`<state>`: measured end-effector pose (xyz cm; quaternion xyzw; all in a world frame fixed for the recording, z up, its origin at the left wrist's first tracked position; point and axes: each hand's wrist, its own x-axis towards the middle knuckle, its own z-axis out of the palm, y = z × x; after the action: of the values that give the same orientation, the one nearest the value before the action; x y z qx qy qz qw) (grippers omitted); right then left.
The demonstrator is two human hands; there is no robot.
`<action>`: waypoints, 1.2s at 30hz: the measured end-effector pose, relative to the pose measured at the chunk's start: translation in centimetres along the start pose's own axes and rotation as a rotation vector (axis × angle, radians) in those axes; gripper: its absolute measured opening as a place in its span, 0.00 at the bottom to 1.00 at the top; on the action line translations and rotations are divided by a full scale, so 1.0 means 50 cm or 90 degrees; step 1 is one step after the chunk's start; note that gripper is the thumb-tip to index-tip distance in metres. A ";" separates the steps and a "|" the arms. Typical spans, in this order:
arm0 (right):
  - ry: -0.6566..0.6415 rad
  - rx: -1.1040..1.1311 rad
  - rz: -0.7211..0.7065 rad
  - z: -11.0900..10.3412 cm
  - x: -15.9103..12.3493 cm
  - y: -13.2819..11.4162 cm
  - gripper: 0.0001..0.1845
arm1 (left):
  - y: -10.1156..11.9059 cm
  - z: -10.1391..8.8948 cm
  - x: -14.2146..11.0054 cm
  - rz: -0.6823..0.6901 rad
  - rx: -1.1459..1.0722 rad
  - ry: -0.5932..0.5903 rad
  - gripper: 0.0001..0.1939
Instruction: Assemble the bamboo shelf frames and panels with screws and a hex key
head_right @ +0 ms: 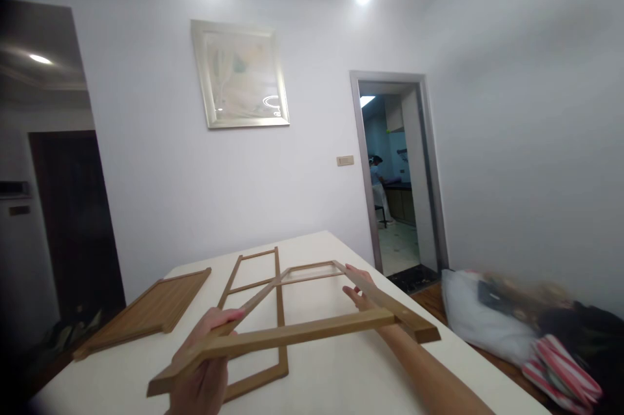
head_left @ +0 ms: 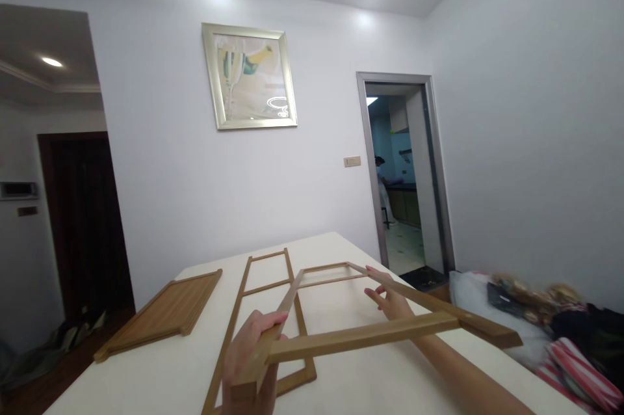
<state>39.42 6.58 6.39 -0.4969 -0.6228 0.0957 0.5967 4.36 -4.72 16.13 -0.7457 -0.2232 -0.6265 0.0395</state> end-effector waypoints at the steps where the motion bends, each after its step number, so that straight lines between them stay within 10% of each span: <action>1: 0.010 -0.004 -0.016 0.002 0.004 0.004 0.28 | 0.005 -0.005 0.011 0.000 -0.009 0.017 0.11; 19: 0.036 -0.029 -0.024 0.009 0.029 -0.074 0.24 | 0.112 -0.052 0.349 -0.152 -0.134 0.188 0.23; 29: 0.065 -0.098 0.030 -0.042 0.050 -0.122 0.25 | 0.109 -0.074 0.438 -0.108 -0.180 0.214 0.22; 36: 0.055 -0.134 0.044 -0.071 0.101 -0.172 0.25 | 0.049 -0.069 0.388 -0.180 -0.114 0.126 0.19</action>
<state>39.08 4.41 16.73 -0.5813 -0.5859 0.0290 0.5639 4.35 -2.62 35.87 -0.6420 -0.2644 -0.7135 -0.0938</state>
